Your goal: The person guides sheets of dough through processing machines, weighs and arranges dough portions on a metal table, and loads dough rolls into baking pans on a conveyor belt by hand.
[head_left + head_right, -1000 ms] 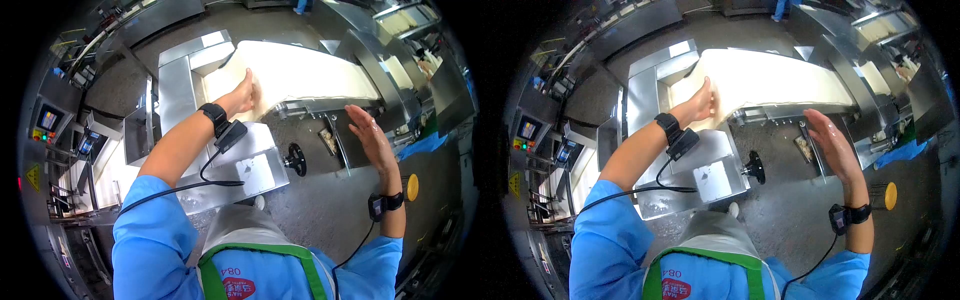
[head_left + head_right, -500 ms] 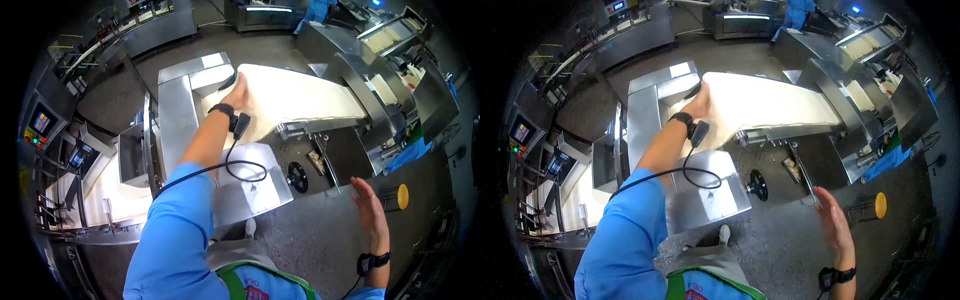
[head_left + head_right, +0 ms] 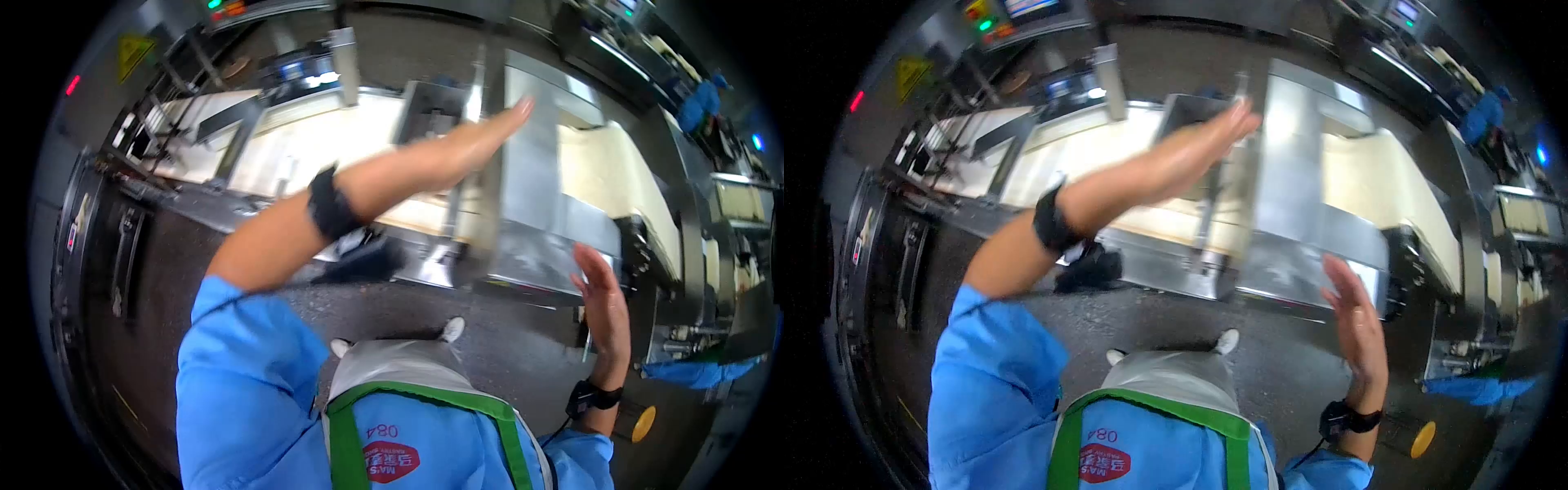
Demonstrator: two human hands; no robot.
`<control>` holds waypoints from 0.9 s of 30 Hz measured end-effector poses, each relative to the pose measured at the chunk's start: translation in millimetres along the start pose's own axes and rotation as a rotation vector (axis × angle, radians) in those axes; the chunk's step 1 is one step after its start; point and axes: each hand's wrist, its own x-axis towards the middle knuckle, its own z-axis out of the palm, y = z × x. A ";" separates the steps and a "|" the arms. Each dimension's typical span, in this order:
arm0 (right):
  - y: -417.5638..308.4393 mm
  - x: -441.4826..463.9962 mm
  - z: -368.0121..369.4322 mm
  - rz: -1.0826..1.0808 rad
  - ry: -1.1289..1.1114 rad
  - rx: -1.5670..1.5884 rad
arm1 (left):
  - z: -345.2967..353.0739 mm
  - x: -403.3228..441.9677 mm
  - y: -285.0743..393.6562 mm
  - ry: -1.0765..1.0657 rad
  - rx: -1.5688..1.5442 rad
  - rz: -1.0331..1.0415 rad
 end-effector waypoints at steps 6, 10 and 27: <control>52.0 105.2 227.6 0.042 -0.440 -0.074 | -81.8 -275.2 -129.5 0.293 0.082 -0.264; 121.8 187.6 327.9 0.200 -0.264 -0.209 | -108.9 -424.5 -162.4 0.616 -0.065 -0.456; 166.9 266.3 536.7 -0.046 -0.568 -0.446 | -242.6 -568.9 -169.1 1.141 -0.018 -0.607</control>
